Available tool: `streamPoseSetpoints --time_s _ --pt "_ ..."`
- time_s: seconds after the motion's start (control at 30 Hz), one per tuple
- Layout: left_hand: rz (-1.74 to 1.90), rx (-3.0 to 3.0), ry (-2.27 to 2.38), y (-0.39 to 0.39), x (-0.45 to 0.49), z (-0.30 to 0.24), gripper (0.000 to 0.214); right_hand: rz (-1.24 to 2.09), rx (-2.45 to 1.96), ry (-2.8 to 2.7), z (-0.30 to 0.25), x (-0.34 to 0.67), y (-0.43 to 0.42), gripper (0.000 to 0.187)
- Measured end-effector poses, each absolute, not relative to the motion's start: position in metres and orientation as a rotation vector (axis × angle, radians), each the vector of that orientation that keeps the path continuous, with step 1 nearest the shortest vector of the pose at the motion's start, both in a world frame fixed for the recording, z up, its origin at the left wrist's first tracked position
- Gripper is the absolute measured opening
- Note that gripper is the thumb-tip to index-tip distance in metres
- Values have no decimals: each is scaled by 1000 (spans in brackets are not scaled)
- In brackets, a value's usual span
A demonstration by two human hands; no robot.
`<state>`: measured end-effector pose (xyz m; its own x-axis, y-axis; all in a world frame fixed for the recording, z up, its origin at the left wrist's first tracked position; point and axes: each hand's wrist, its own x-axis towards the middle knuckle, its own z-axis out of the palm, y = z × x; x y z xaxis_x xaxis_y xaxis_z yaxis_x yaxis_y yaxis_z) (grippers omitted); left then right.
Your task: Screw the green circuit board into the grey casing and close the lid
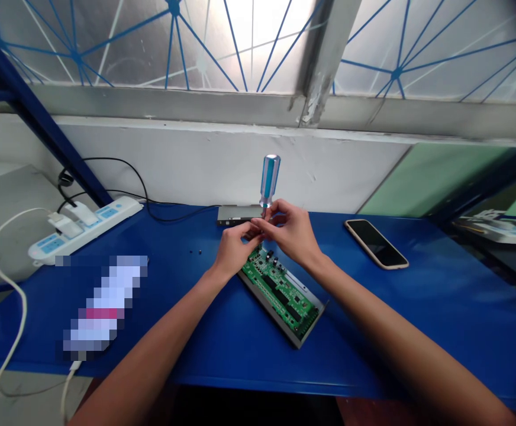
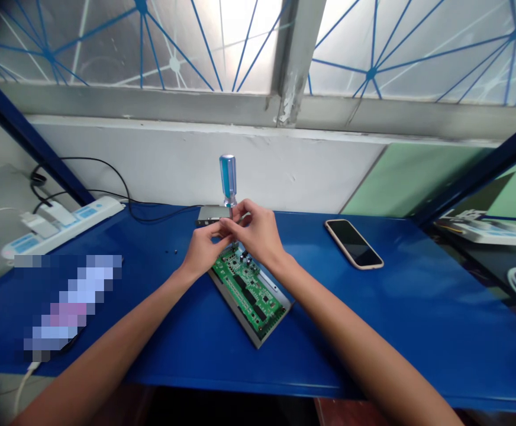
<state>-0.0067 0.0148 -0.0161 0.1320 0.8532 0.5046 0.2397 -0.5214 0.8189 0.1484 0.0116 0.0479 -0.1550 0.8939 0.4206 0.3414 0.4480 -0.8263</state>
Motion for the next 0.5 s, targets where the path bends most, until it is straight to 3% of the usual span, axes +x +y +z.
streamPoseSetpoints --time_s 0.23,0.5 --pt "1402 1789 1104 18 -7 -16 28 707 -1070 -1752 48 147 10 19" --pt "1180 1885 832 17 -18 -12 24 778 -1013 -1879 52 154 10 17"
